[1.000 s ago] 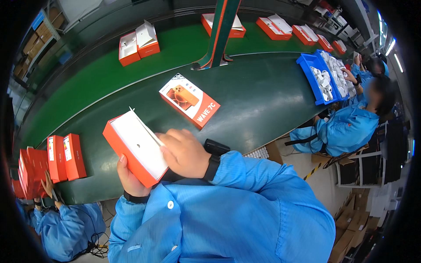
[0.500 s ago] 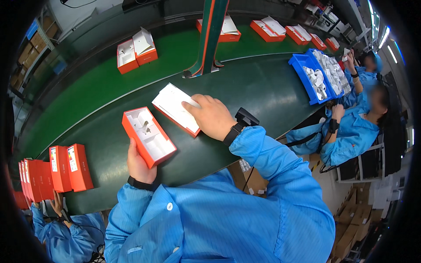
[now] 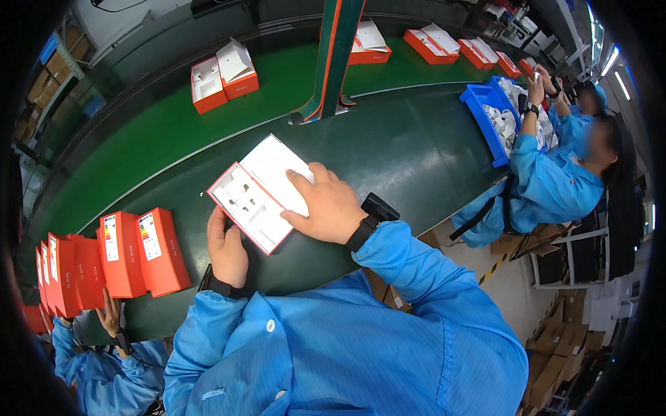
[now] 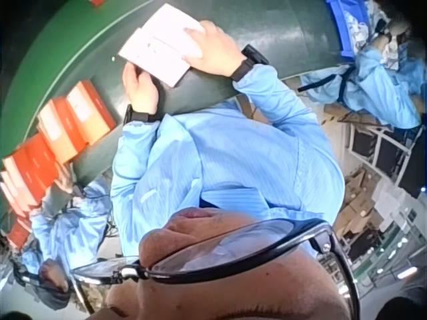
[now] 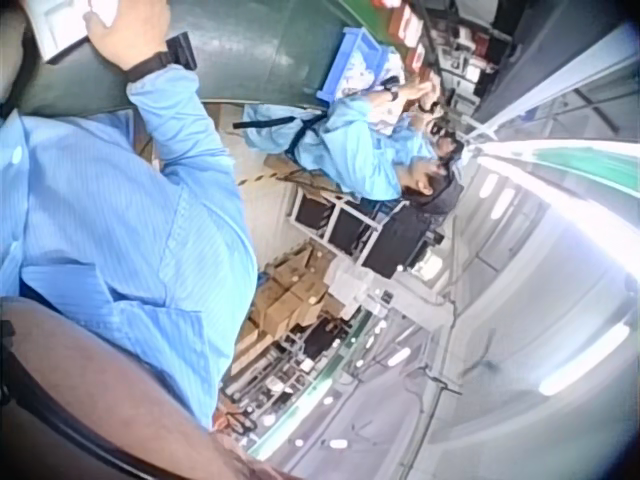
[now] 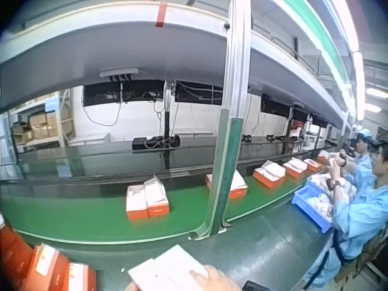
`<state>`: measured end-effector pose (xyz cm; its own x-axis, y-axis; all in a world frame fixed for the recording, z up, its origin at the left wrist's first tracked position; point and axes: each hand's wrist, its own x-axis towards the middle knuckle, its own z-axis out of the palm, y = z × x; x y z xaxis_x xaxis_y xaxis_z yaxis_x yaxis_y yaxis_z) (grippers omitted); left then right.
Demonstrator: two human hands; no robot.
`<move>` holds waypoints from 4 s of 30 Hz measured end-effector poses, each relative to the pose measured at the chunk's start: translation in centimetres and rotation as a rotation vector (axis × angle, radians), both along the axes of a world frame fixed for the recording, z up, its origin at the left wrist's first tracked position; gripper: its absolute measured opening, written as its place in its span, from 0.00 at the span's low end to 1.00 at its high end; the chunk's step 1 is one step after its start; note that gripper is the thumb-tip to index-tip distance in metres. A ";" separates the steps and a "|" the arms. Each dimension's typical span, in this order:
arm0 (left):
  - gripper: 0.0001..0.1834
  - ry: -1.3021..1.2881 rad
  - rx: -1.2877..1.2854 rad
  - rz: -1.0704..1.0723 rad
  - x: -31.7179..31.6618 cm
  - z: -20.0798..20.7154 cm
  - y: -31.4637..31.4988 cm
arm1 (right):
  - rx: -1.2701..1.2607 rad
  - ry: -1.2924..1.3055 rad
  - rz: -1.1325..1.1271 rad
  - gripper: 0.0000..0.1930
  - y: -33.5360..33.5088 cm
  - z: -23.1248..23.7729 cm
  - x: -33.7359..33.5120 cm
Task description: Packaging cell phone components into boxes on an assembly line.
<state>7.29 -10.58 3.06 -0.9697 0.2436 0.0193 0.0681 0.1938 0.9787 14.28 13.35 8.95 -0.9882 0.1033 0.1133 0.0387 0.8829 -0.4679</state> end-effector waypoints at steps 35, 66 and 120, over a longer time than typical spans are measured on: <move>0.07 0.453 -0.714 0.259 5.6 3.0 -27.6 | 0.074 0.046 -0.094 0.30 -16.1 1.4 -27.8; 0.11 0.578 -0.676 0.223 4.9 2.1 -28.7 | -0.219 0.426 0.370 0.30 -25.6 1.9 -23.4; 0.32 -0.214 0.444 -0.199 6.0 7.2 -12.3 | -1.497 -0.096 0.152 0.28 -16.2 -0.6 1.0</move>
